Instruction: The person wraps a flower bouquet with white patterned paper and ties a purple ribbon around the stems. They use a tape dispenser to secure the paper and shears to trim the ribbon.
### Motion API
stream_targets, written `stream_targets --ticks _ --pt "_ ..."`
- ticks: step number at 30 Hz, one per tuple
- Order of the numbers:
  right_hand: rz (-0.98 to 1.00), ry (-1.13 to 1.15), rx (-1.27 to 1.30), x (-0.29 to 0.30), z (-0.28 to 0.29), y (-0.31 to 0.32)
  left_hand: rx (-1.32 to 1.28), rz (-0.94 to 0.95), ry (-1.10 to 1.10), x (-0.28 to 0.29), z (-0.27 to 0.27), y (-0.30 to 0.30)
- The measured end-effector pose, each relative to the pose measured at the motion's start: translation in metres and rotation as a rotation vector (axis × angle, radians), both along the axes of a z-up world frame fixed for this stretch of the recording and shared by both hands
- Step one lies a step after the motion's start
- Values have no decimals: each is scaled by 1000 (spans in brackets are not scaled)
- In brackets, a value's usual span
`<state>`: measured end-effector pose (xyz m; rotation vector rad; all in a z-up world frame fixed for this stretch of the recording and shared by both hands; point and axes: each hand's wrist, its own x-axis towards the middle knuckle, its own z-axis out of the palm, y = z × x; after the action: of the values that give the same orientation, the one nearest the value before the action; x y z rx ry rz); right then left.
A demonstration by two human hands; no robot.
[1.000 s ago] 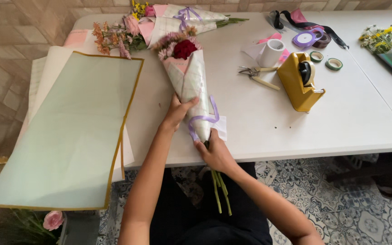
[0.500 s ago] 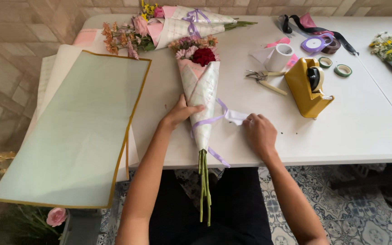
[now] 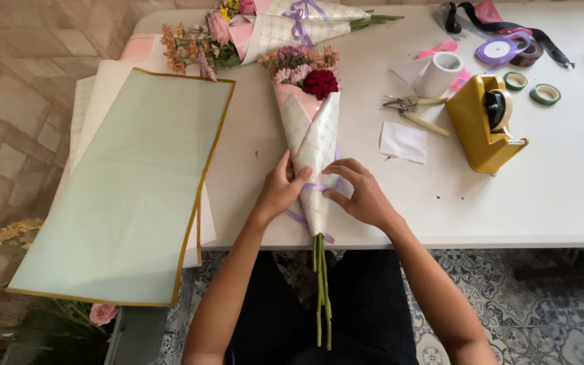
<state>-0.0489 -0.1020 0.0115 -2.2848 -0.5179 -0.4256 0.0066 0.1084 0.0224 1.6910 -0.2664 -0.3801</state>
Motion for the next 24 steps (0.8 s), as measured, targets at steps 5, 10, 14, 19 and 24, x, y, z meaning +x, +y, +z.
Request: stream_targets --ticks 5,10,14,19,24 --pt "-27 97 52 16 -19 -15 371 111 -481 -50 0 17" --pt "-37 128 106 28 -17 -25 313 120 -543 -14 -53 33" --pt "-34 84 62 59 9 -39 349 -97 -793 48 -25 44" --pt "-74 175 64 97 29 -59 361 -150 -822 89 12 59" --pt "-45 179 96 121 -12 -72 508 -232 -719 111 -16 68"
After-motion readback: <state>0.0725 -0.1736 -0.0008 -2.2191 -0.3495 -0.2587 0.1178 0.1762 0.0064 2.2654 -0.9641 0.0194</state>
